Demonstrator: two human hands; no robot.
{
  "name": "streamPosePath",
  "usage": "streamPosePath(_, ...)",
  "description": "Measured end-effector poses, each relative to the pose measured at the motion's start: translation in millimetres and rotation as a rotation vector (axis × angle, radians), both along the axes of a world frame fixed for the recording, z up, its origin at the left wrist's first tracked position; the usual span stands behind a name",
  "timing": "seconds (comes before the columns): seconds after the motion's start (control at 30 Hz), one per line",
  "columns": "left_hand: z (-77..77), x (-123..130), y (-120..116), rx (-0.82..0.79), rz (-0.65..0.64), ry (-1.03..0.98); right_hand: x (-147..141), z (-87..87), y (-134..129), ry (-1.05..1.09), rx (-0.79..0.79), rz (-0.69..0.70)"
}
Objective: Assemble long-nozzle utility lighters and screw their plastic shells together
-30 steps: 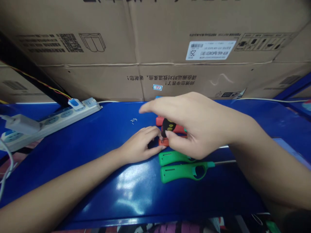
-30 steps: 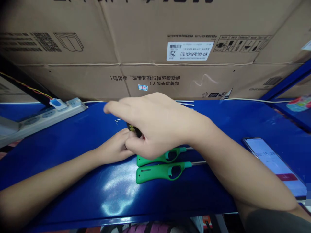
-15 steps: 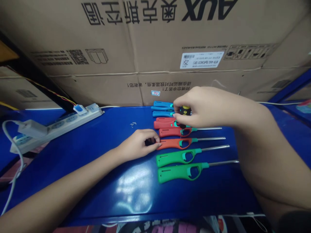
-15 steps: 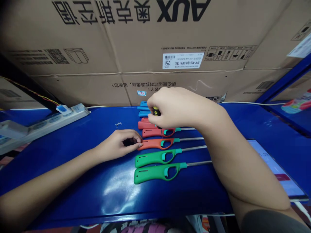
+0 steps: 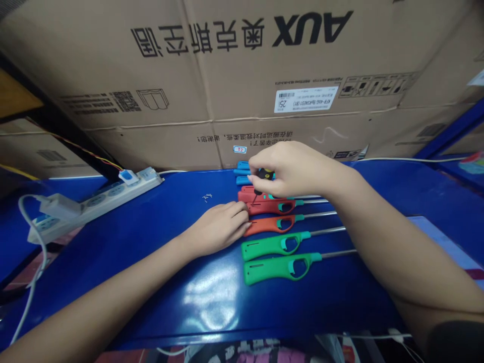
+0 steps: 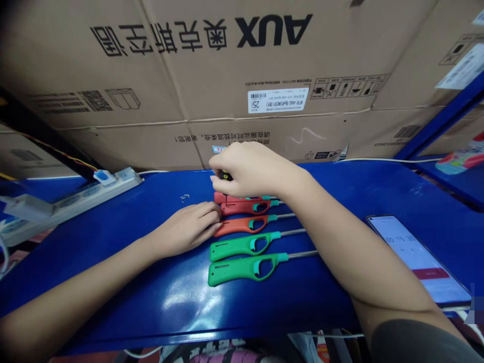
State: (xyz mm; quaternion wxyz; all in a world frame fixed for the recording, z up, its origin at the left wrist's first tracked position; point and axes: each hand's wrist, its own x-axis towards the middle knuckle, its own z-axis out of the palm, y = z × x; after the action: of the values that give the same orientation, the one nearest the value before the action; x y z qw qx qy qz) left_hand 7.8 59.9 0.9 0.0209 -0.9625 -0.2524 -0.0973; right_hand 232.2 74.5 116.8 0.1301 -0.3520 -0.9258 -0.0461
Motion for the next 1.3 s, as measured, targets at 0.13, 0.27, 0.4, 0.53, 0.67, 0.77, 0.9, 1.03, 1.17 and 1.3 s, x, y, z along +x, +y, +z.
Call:
streamPosePath(0.13, -2.5, -0.2, -1.2, -0.050, 0.039, -0.136, -2.3, -4.1, 2.9, 0.012, 0.002, 0.022)
streamPosePath(0.27, 4.4, -11.4, 8.4, -0.056, 0.170, -0.237, -3.7, -4.8, 2.9, 0.031, 0.005, 0.041)
streamPosePath(0.4, 4.9, -38.3, 34.6, -0.005, 0.397, -0.204, -5.2, -8.4, 4.3, 0.040, -0.001, 0.061)
streamPosePath(0.53, -5.0, -63.0, 59.0, -0.077, 0.569, -0.170, -6.7, -11.8, 4.7, 0.038, 0.004, 0.057)
streamPosePath(0.67, -13.7, -72.0, 68.2, -0.112, 0.621, -0.165, -12.4, -14.6, 1.9, 0.034, 0.076, -0.007)
streamPosePath(0.77, -16.2, -72.9, 69.9, -0.121, 0.622, -0.168, -19.5, -17.3, 0.0, -0.052, 0.190, -0.071)
streamPosePath(0.9, -15.3, -73.7, 71.0, -0.122, 0.620, -0.175, -25.9, -20.1, -0.8, -0.137, 0.254, -0.183)
streamPosePath(1.03, -9.3, -69.8, 66.4, -0.093, 0.642, -0.194, -26.8, -20.3, -2.9, -0.041, 0.145, -0.128)
streamPosePath(1.17, -1.4, -52.5, 48.8, -0.022, 0.560, -0.296, -27.9, -18.7, -6.4, 0.016, 0.057, -0.129)
streamPosePath(1.3, -2.2, -30.5, 26.7, -0.089, 0.252, -0.326, -27.5, -18.7, -5.6, 0.000, 0.064, -0.128)
